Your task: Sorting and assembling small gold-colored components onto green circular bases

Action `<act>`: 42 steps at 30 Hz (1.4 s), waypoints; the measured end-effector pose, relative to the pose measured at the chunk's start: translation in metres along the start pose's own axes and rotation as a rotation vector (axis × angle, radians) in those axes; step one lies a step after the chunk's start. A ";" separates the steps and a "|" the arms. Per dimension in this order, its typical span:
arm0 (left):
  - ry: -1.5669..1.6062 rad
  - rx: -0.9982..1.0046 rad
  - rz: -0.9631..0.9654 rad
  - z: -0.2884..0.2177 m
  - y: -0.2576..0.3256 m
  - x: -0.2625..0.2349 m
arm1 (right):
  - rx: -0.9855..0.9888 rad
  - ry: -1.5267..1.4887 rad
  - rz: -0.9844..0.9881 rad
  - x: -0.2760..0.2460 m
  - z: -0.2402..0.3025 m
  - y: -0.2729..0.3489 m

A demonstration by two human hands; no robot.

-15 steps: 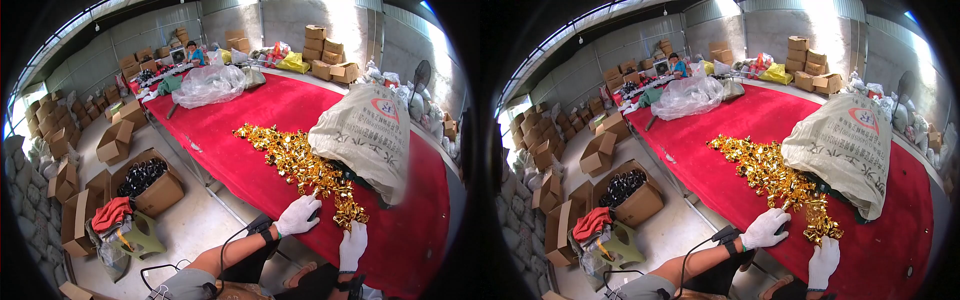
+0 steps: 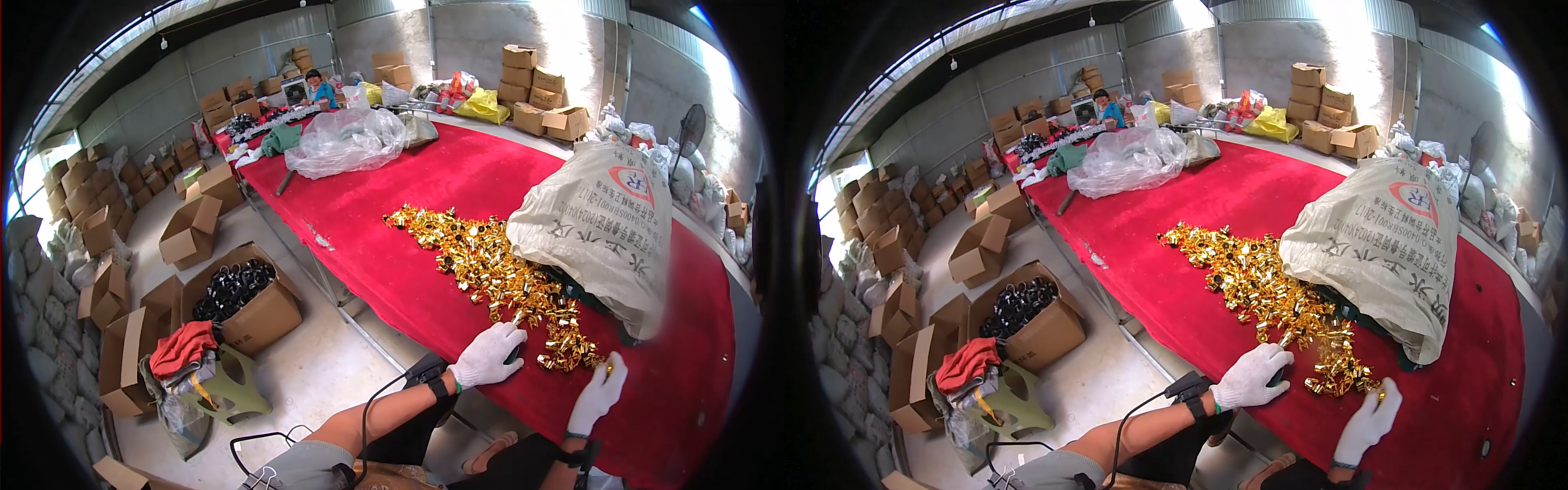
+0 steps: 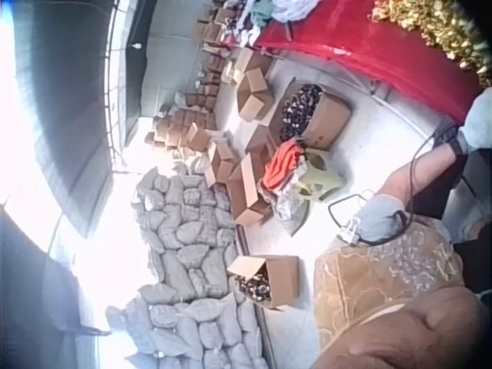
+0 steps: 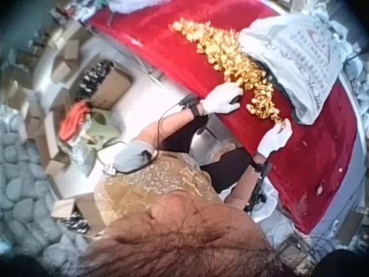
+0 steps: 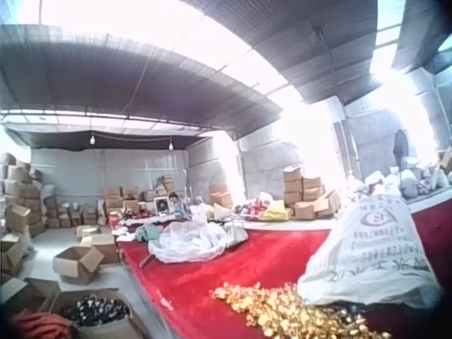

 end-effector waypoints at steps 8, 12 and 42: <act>0.016 0.018 0.001 -0.004 -0.004 0.005 | 0.255 -0.228 0.067 0.018 -0.120 -0.057; 0.001 -0.015 0.015 0.001 0.000 0.000 | 0.258 -0.200 0.346 0.057 -0.067 -0.029; -0.002 0.006 0.015 -0.002 -0.001 0.002 | 0.175 -0.413 0.675 0.120 -0.028 -0.025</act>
Point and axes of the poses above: each hand's wrist, its own y-axis away from the middle knuckle, its own x-axis out of the palm, z = x × y, the point moved 7 cm from there along -y, towards the middle knuckle, and after that the axes turned 1 degree about x, right-handed, at the moved point
